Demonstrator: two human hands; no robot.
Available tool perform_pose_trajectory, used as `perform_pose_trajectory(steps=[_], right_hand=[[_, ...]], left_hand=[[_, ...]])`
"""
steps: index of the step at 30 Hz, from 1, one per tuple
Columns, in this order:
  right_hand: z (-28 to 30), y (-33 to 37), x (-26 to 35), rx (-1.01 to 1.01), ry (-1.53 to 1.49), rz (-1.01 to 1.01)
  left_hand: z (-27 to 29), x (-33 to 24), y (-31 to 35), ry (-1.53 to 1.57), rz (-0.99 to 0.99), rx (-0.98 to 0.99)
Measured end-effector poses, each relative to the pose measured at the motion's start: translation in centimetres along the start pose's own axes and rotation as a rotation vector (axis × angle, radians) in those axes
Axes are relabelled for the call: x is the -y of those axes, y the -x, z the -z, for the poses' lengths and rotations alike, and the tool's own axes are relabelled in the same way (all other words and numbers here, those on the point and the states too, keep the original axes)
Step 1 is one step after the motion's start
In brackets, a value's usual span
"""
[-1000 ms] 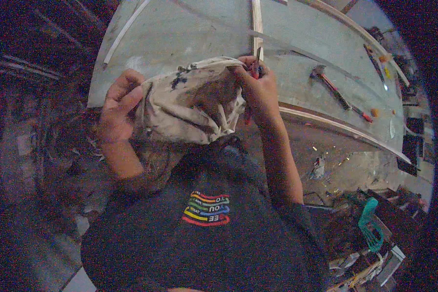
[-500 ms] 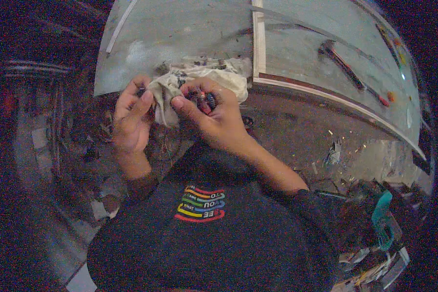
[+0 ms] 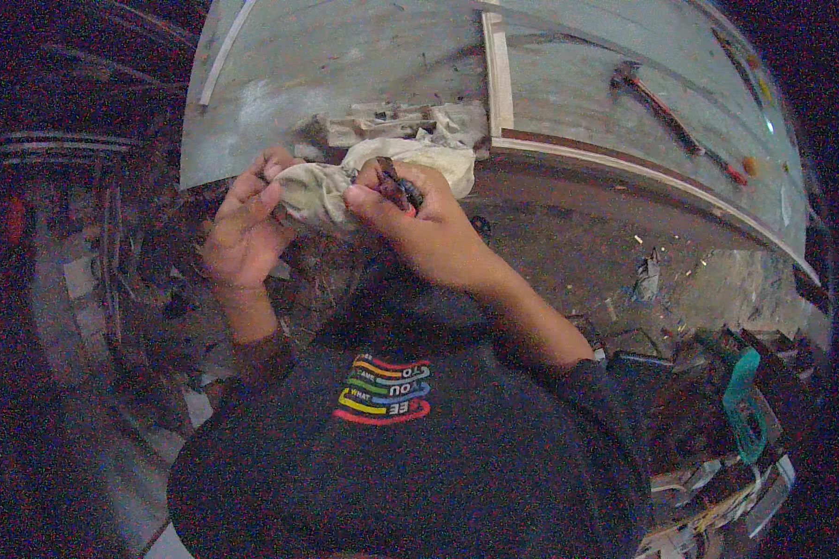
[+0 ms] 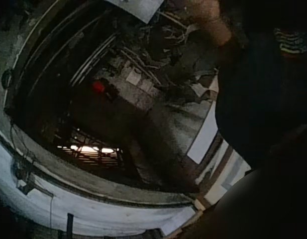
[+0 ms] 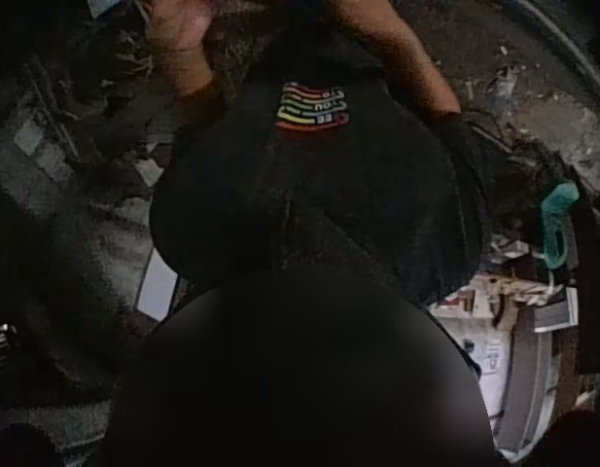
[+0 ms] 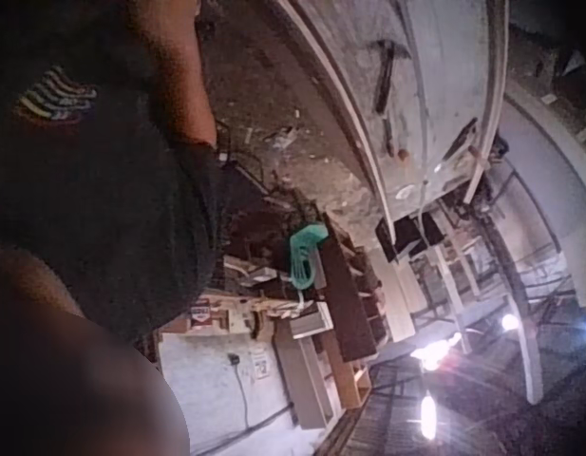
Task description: The person cleans a small dark object with a cloth, then uses a utility knife to cut a piece of cardboard and wrap the object. They then pick up a green plastic ring and wrap it with tape.
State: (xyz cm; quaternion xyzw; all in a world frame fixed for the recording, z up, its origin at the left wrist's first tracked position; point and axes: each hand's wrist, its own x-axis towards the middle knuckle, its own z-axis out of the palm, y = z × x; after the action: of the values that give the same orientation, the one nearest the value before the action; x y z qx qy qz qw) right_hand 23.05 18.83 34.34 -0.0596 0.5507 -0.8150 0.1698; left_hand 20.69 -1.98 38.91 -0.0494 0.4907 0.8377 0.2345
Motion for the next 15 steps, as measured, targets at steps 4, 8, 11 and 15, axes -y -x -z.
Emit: perform_pose_trajectory(steps=[4,8,11,15], right_hand=[[-1.4,-1.8,-0.3,0.003,0.139,0.116],[-3.3,-3.4,0.4,0.082,0.197,0.095],[-4.8,-4.1,1.2,0.110,0.231,0.090],[-6.8,-5.3,1.3,0.139,0.231,0.072]], left_hand=[[2.9,-2.3,-0.1,-0.223,-0.072,0.047],[5.8,-4.5,-0.2,-0.218,-0.115,0.173],[7.1,-5.6,0.4,-0.213,-0.156,0.109],[8.5,-7.3,0.8,-0.193,-0.238,0.037]])
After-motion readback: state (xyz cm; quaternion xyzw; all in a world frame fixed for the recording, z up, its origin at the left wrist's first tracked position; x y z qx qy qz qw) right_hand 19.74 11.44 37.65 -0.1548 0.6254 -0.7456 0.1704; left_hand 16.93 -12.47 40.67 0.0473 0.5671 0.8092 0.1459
